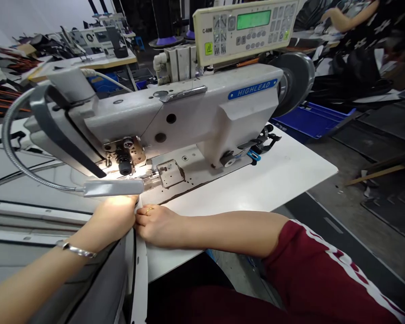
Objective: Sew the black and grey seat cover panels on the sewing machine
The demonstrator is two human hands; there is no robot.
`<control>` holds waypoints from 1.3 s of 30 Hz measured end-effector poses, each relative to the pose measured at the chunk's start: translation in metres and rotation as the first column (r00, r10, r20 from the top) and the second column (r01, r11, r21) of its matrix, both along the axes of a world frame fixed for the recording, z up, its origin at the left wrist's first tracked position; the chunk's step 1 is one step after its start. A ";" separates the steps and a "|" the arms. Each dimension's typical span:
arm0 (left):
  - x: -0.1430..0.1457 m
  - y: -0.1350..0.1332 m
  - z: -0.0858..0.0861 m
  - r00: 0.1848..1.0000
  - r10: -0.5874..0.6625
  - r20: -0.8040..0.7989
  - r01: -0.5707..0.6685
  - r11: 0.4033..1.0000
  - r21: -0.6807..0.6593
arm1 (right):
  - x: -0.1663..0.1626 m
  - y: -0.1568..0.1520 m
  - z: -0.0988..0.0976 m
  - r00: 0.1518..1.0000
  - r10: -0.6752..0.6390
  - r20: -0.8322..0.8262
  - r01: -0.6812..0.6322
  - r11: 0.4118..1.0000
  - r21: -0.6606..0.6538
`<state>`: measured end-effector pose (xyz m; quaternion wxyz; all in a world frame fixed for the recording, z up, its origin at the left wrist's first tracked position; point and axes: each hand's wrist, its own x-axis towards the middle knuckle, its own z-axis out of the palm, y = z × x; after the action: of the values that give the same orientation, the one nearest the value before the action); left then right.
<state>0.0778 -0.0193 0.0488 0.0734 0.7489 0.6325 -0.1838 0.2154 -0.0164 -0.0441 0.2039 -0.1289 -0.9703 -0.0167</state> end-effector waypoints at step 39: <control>-0.027 -0.039 -0.039 0.943 -0.209 0.258 0.039 0.842 0.539 | 0.003 -0.022 0.007 0.997 -0.017 -0.080 0.030 0.987 0.160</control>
<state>0.0513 -0.0580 0.0094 -0.0494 0.7992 0.5888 0.1104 0.2185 -0.0388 -0.0375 0.2512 -0.1239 -0.9555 -0.0925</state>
